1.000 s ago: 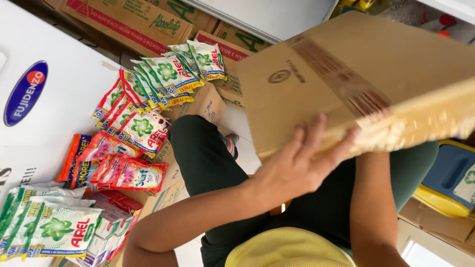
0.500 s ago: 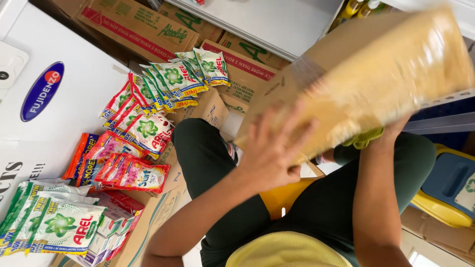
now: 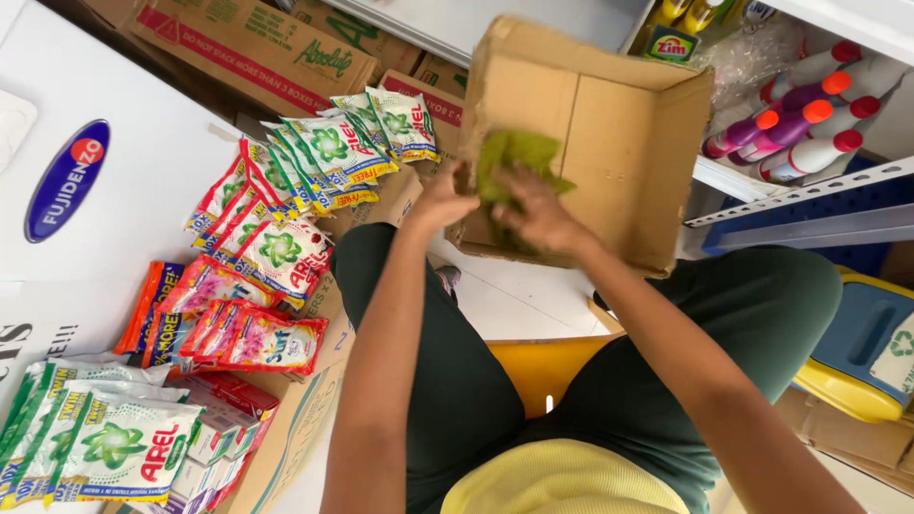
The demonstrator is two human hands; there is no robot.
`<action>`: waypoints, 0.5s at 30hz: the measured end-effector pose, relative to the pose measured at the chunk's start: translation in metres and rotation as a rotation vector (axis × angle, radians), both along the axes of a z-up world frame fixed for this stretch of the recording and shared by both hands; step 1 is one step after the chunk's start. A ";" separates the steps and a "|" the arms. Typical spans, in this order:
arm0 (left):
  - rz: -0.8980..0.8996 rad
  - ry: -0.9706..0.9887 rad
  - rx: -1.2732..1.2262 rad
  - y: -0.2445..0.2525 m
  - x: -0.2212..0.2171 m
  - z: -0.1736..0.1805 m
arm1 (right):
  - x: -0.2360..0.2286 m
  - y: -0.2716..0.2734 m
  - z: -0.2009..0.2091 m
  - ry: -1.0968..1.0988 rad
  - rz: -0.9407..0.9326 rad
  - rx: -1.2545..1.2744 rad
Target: The person sits on a stool and organizes various household products, including toothpaste, toothbrushes, and detergent sachets, from a shelf into cardboard boxes. They use a green cloth to wipe the boxes and arrange the items neatly inside.
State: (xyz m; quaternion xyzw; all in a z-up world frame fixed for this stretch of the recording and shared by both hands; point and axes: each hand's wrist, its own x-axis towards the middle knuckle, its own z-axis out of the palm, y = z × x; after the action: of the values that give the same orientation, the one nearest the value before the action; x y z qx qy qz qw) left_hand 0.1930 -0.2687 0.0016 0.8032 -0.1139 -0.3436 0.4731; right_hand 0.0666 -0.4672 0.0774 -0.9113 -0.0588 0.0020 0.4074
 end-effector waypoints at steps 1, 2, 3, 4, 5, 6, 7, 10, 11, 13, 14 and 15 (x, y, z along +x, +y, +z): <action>0.002 -0.004 0.000 -0.007 0.000 -0.021 | 0.002 -0.005 -0.035 -0.004 0.002 0.000; -0.066 -0.061 0.232 -0.015 -0.001 -0.044 | 0.003 -0.010 -0.070 0.258 0.079 -0.265; -0.135 -0.118 0.464 -0.022 -0.001 -0.068 | 0.005 -0.016 -0.106 0.519 0.153 -0.532; -0.130 -0.120 0.464 -0.023 -0.007 -0.046 | 0.011 -0.026 -0.114 0.515 0.157 -0.534; -0.108 -0.156 0.485 -0.024 -0.012 -0.024 | 0.016 -0.036 -0.122 0.403 0.143 -0.600; -0.086 -0.180 0.504 -0.025 -0.024 -0.006 | 0.016 -0.046 -0.132 0.298 0.134 -0.665; -0.080 -0.171 0.502 -0.033 -0.015 -0.039 | 0.018 -0.062 -0.142 0.304 0.143 -0.668; -0.067 -0.206 0.569 -0.039 0.002 -0.103 | 0.027 -0.093 -0.166 0.236 0.121 -0.722; -0.078 -0.168 0.580 -0.042 0.003 -0.101 | 0.030 -0.103 -0.167 0.286 0.033 -0.585; -0.074 -0.123 0.589 -0.039 -0.002 -0.052 | 0.030 -0.124 -0.176 0.333 -0.036 -0.450; 0.056 -0.228 0.512 -0.033 -0.008 -0.004 | 0.028 -0.133 -0.183 0.358 -0.225 -0.289; 0.186 -0.332 0.433 -0.028 -0.014 0.044 | 0.025 -0.144 -0.192 0.382 -0.413 -0.125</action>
State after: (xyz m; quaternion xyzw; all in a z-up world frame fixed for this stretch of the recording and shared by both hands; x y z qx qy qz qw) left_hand 0.1789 -0.2964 0.0452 0.9379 -0.0395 -0.1787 0.2948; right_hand 0.0918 -0.6111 -0.1143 -0.9105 0.2058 0.0942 0.3461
